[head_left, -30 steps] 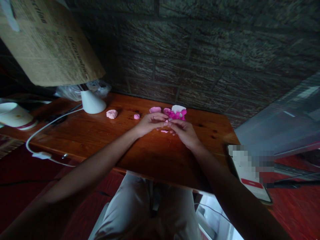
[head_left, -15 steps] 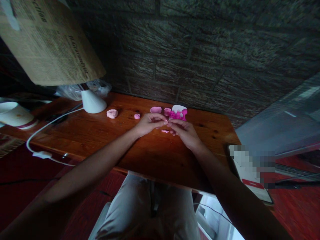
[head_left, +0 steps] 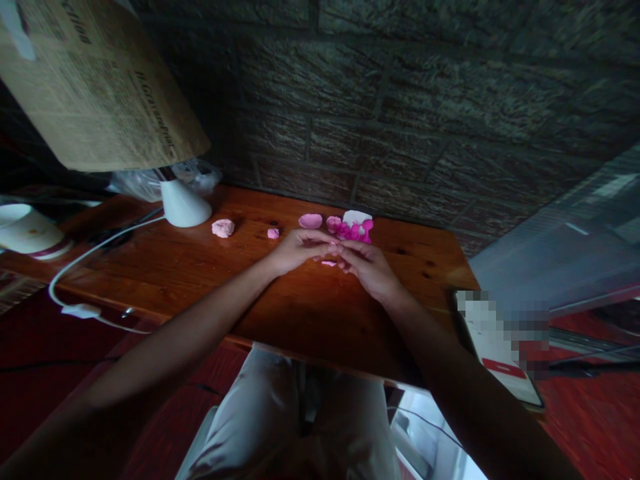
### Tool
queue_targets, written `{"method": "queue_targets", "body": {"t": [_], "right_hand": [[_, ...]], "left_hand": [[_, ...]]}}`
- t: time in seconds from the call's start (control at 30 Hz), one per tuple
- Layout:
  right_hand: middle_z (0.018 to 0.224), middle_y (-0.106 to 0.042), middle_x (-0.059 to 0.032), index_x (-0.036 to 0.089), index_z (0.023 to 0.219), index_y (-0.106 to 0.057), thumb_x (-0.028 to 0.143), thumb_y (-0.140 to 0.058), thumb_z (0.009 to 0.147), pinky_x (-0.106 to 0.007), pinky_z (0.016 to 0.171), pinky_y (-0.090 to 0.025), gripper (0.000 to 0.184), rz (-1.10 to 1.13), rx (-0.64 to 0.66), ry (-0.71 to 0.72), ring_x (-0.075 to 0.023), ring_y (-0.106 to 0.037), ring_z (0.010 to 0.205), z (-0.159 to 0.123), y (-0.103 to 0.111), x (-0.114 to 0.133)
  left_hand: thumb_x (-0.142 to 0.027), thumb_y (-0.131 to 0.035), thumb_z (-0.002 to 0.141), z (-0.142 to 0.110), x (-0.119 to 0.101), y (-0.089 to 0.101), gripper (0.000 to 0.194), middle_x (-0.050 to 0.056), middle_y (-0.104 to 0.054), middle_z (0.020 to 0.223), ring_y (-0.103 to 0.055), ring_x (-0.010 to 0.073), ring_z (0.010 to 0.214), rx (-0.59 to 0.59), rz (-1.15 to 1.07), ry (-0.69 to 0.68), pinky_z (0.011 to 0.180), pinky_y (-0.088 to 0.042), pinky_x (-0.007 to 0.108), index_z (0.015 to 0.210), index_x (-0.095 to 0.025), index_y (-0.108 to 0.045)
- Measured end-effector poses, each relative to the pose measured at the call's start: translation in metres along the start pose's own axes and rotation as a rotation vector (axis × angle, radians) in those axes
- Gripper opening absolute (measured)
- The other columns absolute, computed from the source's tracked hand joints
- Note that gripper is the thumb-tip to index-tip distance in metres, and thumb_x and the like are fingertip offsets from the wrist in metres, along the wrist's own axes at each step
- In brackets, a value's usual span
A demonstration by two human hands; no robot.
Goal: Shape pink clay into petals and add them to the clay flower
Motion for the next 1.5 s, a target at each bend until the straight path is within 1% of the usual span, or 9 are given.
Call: {"method": "queue_targets", "body": {"t": [0.17, 0.33, 0.53, 0.8, 0.93, 1.03, 1.2, 1.33, 1.5], "right_hand": [[0.084, -0.074, -0.0016, 0.025, 0.091, -0.079, 0.051, -0.083, 0.073, -0.024, 0.059, -0.044, 0.032, 0.041, 0.028, -0.050, -0.0098, -0.059, 0.065, 0.000, -0.005, -0.008], [0.086, -0.076, -0.0026, 0.025, 0.090, -0.079, 0.051, -0.086, 0.068, -0.024, 0.058, -0.044, 0.035, 0.111, -0.005, -0.113, -0.0106, -0.062, 0.067, 0.000, -0.004, -0.016], [0.083, -0.075, 0.0001, 0.024, 0.086, -0.079, 0.043, -0.094, 0.058, -0.023, 0.063, -0.047, 0.037, 0.272, -0.062, -0.196, -0.0075, -0.058, 0.064, -0.002, -0.004, -0.019], [0.081, -0.072, 0.0018, 0.023, 0.086, -0.077, 0.039, -0.092, 0.062, -0.023, 0.062, -0.044, 0.033, 0.302, -0.089, -0.230, -0.0068, -0.055, 0.063, -0.003, -0.001, -0.023], [0.079, -0.072, 0.0025, 0.022, 0.081, -0.076, 0.040, -0.092, 0.061, -0.023, 0.063, -0.044, 0.032, 0.303, -0.101, -0.237, -0.0064, -0.055, 0.063, -0.002, 0.002, -0.025], [0.080, -0.072, 0.0018, 0.022, 0.081, -0.075, 0.041, -0.090, 0.064, -0.024, 0.064, -0.045, 0.030, 0.289, -0.110, -0.245, -0.0074, -0.056, 0.064, -0.002, 0.003, -0.026], [0.080, -0.074, 0.0005, 0.022, 0.079, -0.076, 0.046, -0.092, 0.059, -0.023, 0.063, -0.046, 0.035, 0.304, -0.154, -0.268, -0.0080, -0.057, 0.064, -0.003, 0.003, -0.029], [0.074, -0.071, 0.0025, 0.022, 0.079, -0.078, 0.045, -0.094, 0.055, -0.021, 0.060, -0.044, 0.037, 0.272, -0.158, -0.262, -0.0065, -0.056, 0.062, -0.004, 0.002, -0.029], [0.074, -0.070, 0.0029, 0.023, 0.085, -0.078, 0.040, -0.093, 0.060, -0.025, 0.068, -0.050, 0.034, 0.240, -0.119, -0.215, -0.0080, -0.057, 0.064, -0.002, 0.002, -0.025]], "left_hand": [[-0.041, -0.090, 0.067, 0.001, -0.003, 0.007, 0.032, 0.008, -0.080, 0.089, -0.072, 0.0164, 0.081, -0.053, 0.014, -0.025, 0.081, -0.057, 0.030, 0.081, -0.014, -0.079], [-0.044, -0.087, 0.070, 0.001, -0.007, 0.006, 0.032, 0.008, -0.080, 0.089, -0.072, 0.0152, 0.076, -0.040, 0.023, -0.045, 0.076, -0.059, 0.029, 0.080, -0.015, -0.079], [-0.048, -0.087, 0.070, -0.001, -0.011, 0.012, 0.037, 0.008, -0.079, 0.082, -0.069, 0.0139, 0.067, -0.120, 0.104, -0.066, 0.063, -0.054, 0.024, 0.083, -0.014, -0.079], [-0.055, -0.078, 0.078, -0.001, -0.011, 0.005, 0.040, 0.002, -0.070, 0.063, -0.054, 0.0080, 0.053, -0.055, 0.091, -0.049, 0.051, -0.042, 0.020, 0.084, -0.015, -0.080], [-0.048, -0.083, 0.075, -0.001, -0.008, 0.002, 0.037, 0.005, -0.077, 0.077, -0.057, 0.0087, 0.055, -0.029, 0.069, -0.043, 0.053, -0.045, 0.022, 0.093, -0.016, -0.080], [-0.046, -0.083, 0.075, 0.000, -0.007, 0.005, 0.036, 0.006, -0.078, 0.079, -0.063, 0.0106, 0.059, -0.049, 0.115, -0.062, 0.056, -0.049, 0.023, 0.093, -0.015, -0.080], [-0.039, -0.082, 0.078, 0.000, -0.011, 0.007, 0.028, 0.008, -0.081, 0.091, -0.073, 0.0157, 0.077, -0.071, 0.166, -0.105, 0.074, -0.058, 0.027, 0.092, -0.016, -0.080], [-0.035, -0.082, 0.079, -0.001, -0.018, 0.001, 0.021, 0.009, -0.081, 0.098, -0.075, 0.0183, 0.089, -0.048, 0.231, -0.184, 0.085, -0.059, 0.029, 0.089, -0.016, -0.080], [-0.036, -0.081, 0.080, -0.004, -0.022, -0.002, 0.024, 0.010, -0.081, 0.101, -0.075, 0.0190, 0.088, -0.047, 0.284, -0.211, 0.082, -0.058, 0.029, 0.094, -0.017, -0.081]]}}
Point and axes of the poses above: each hand's wrist, its own z-axis towards the middle knuckle, its own y-axis out of the back of the hand, x = y × z, the point moved 10 cm from there along z, towards the middle knuckle
